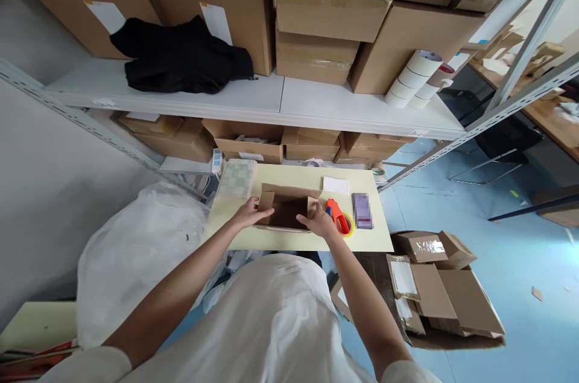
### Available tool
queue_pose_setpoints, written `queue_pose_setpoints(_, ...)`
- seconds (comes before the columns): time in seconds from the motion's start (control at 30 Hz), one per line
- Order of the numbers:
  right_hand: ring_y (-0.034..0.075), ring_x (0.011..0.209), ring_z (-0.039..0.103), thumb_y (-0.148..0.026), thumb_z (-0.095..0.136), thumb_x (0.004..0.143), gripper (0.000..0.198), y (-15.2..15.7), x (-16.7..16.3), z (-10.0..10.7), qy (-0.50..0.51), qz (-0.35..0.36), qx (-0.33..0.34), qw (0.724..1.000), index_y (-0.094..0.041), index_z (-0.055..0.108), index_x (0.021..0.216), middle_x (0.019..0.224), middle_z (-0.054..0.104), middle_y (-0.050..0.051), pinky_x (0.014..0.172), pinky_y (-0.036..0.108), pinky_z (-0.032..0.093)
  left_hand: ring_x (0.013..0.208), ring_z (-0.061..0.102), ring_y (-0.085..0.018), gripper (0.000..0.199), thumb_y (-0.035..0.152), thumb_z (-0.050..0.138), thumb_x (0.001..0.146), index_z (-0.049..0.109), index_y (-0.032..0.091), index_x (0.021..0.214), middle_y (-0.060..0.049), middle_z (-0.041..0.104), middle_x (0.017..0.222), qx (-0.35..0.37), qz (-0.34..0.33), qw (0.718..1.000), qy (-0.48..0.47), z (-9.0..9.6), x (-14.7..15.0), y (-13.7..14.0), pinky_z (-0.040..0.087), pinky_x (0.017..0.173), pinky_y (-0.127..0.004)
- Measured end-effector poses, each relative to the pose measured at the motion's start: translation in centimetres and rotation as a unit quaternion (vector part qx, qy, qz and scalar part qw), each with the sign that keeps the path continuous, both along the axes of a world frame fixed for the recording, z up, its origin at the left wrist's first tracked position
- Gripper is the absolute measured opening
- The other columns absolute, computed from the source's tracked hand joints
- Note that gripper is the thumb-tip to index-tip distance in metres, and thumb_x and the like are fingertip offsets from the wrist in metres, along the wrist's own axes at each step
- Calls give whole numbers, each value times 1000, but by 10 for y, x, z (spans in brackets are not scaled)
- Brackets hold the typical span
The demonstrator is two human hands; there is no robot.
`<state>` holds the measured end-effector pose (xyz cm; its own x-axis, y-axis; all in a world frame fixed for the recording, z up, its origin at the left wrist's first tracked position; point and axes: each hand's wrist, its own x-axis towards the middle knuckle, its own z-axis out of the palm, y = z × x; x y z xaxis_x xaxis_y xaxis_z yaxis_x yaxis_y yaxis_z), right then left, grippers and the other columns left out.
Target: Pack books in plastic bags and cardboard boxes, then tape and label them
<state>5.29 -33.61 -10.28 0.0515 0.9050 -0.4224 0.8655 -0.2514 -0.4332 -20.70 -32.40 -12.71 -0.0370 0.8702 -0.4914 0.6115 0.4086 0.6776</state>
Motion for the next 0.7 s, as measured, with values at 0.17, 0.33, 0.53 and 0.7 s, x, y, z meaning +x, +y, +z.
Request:
queue_pose_setpoints(0.17,30,113,58,-44,68,73,79,3,-27,-3,-69,58,-29,996,-9,36,136,115,64,18,91,35,42,115,56,-41,83,54,75,53,49,9,119,-27,59,123,-46,-36,993,100,-6,13,5,46,85,-39)
queue_pose_setpoints(0.33,27,102,63,-28,53,83,58,2,-12,-11,-33,45,7,998,-13,37,137,109,67,13,85,34,46,104,63,-32,40,34,56,74,58,13,109,-18,67,112,-6,-44,998,44,-16,2,5,48,83,-37)
queue_pose_setpoints(0.53,26,109,59,-12,36,85,60,-6,26,-29,9,13,107,994,-12,30,145,126,59,16,87,36,47,114,58,-24,48,24,43,83,48,14,129,-13,60,126,110,-3,994,-1,-19,-30,-8,45,96,-37)
queue_pose_setpoints(0.7,30,135,31,-9,36,84,50,-14,25,-30,-153,75,232,958,-15,50,132,139,46,14,108,47,27,127,43,-33,54,19,63,74,54,23,127,-12,53,131,315,-64,936,145,-3,-29,-16,29,108,-50)
